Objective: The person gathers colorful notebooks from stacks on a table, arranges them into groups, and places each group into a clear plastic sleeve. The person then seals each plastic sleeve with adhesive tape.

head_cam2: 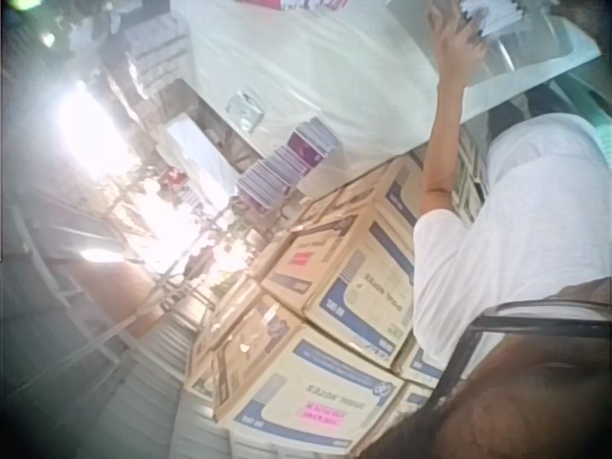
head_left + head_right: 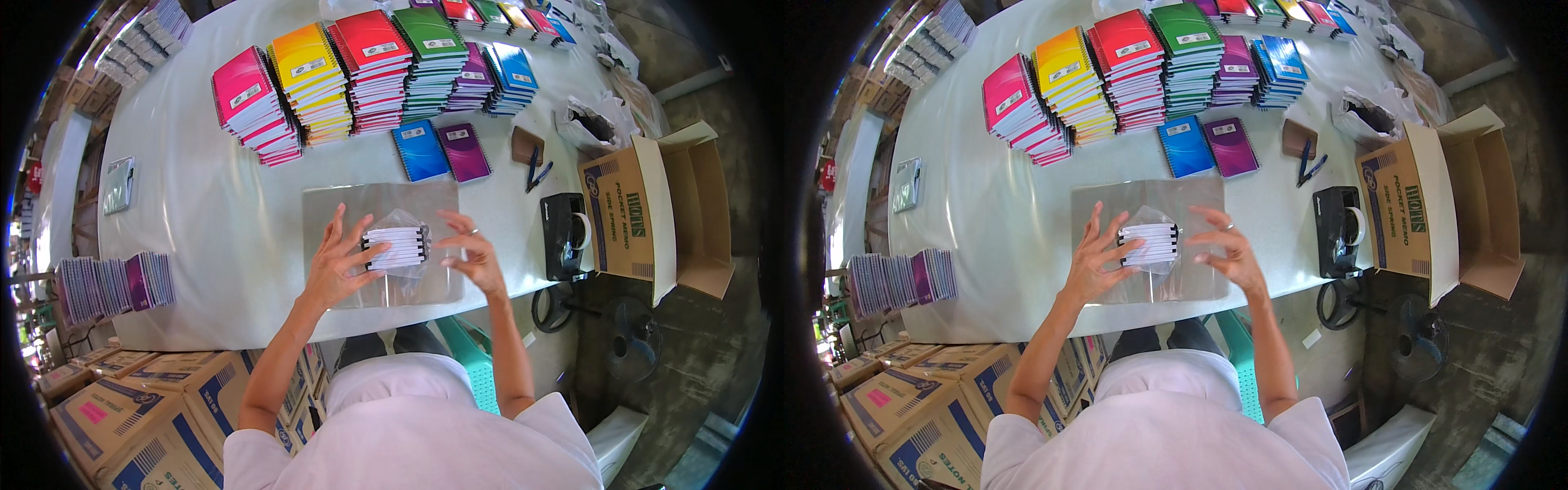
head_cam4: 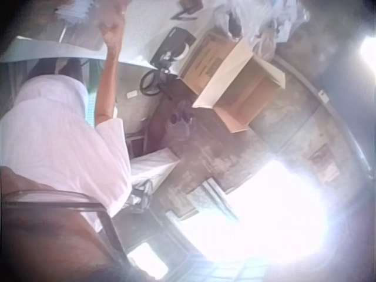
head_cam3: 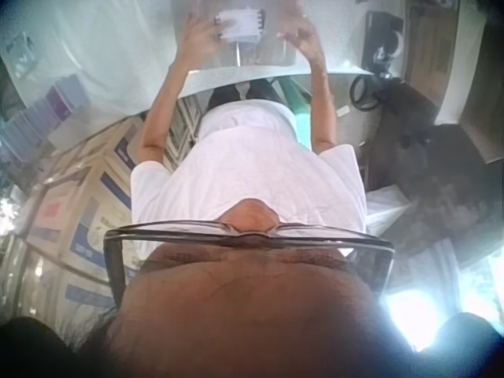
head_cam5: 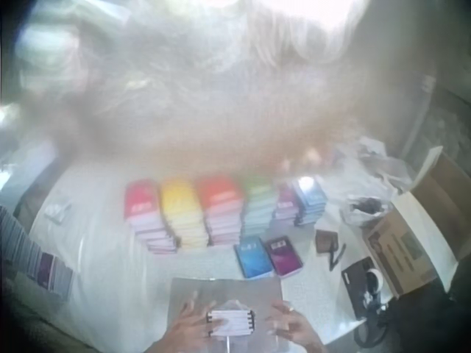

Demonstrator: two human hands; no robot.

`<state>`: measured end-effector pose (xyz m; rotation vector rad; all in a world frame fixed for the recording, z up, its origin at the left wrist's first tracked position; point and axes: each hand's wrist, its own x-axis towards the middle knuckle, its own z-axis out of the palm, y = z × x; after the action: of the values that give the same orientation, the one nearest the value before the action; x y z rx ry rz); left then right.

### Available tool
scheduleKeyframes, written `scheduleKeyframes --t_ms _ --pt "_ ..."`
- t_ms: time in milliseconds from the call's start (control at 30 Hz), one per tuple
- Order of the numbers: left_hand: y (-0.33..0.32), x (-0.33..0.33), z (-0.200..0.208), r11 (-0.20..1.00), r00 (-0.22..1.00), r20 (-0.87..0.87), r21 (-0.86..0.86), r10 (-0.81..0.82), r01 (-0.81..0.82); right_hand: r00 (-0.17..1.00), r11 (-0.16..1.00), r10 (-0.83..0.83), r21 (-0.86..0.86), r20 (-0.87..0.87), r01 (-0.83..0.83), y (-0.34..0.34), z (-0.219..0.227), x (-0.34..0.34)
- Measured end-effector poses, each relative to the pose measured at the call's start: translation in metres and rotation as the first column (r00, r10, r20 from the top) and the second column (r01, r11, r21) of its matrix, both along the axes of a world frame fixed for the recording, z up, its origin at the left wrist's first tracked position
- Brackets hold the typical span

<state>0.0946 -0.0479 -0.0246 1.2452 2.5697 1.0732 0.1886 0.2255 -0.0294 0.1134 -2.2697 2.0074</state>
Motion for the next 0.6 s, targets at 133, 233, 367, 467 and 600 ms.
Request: scheduleKeyframes --t_ms 133,233,367,467,600 --pt "0.001 -0.001 -0.003 0.998 1.0 -0.024 0.057 -0.003 0.004 0.999 0.998 0.029 0.058 0.042 -0.032 -0.039 -0.007 -0.007" --pt "0.002 -0.003 -0.003 0.996 0.998 -0.064 0.085 -0.003 0.009 0.998 0.999 -0.021 0.048 0.06 0.018 -0.049 -0.006 -0.009" --pt "0.005 -0.014 0.0 0.995 0.992 -0.125 0.096 -0.012 0.024 0.997 0.991 -0.063 0.124 0.043 0.057 -0.05 0.001 -0.016" --pt "0.008 -0.021 0.006 0.99 0.99 -0.137 0.133 -0.037 0.055 0.993 0.948 -0.115 0.298 -0.011 0.113 -0.053 0.007 -0.022" --pt "0.017 -0.025 0.009 0.97 0.995 -0.094 0.241 -0.018 0.04 0.975 0.973 -0.182 0.166 0.127 0.16 -0.052 0.012 -0.031"
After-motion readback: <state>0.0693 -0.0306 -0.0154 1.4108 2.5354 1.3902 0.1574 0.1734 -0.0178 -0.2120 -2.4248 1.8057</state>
